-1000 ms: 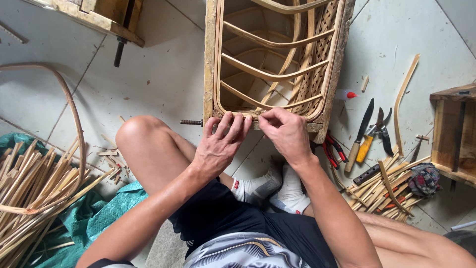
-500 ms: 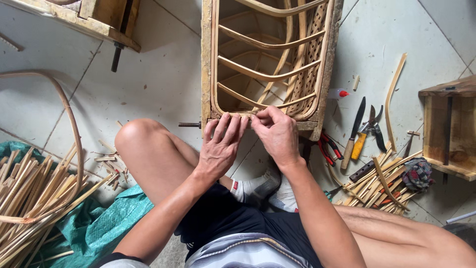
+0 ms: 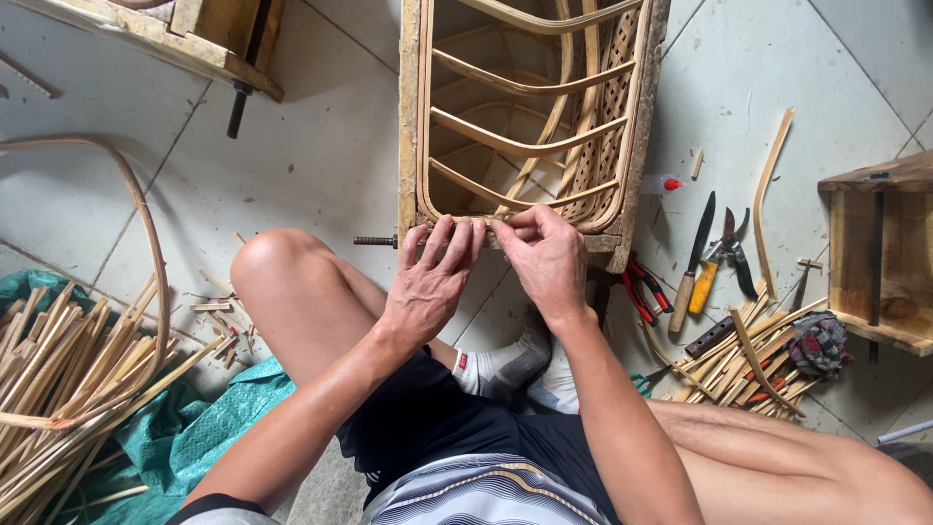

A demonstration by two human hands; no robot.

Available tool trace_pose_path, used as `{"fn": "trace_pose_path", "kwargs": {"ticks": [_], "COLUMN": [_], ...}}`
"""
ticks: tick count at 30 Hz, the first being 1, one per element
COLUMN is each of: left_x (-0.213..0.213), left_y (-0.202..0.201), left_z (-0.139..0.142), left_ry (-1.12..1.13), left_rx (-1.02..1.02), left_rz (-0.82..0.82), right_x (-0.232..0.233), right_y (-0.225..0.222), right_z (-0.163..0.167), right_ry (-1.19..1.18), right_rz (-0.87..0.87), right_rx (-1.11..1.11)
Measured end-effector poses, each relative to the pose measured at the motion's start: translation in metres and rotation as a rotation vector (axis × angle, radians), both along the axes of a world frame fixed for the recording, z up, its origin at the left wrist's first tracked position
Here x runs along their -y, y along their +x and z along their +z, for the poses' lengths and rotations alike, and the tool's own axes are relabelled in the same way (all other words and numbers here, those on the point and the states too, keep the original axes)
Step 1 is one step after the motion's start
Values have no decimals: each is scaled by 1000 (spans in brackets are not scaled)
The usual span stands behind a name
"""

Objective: The person sits on the floor assembling a bamboo basket in a wooden frame jig. They squeeze glue from a bottle onto the rim, press a curved bamboo strip into place, trim a strip with a knife, tap the rim with a hammer, and use red-handled pliers to secure the strips to the frame.

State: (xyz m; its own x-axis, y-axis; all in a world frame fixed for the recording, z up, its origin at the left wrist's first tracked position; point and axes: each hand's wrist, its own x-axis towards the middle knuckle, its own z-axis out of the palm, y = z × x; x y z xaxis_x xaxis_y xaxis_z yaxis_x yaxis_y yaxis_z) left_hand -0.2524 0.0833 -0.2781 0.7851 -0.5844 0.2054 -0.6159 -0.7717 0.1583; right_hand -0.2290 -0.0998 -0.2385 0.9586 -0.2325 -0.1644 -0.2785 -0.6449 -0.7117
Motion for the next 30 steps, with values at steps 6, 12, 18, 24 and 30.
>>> {"fn": "trace_pose_path", "kwargs": {"ticks": [6, 12, 18, 24, 30], "left_x": [3, 5, 12, 34, 48], "left_y": [0, -8, -18, -32, -31], "left_z": [-3, -10, -8, -10, -14], "left_ry": [0, 12, 1, -107, -153], "left_rx": [4, -8, -46, -113, -153], "left_rz": [32, 57, 109, 230, 294], "right_x": [2, -1, -22, 4, 4], "right_y": [-1, -4, -10, -13, -10], "right_z": [-8, -13, -20, -29, -38], "right_ry": [394, 255, 208, 772, 700], "right_rz": [-89, -109, -212, -313, -296], "right_rx": [-86, -56, -85, -101, -48]}}
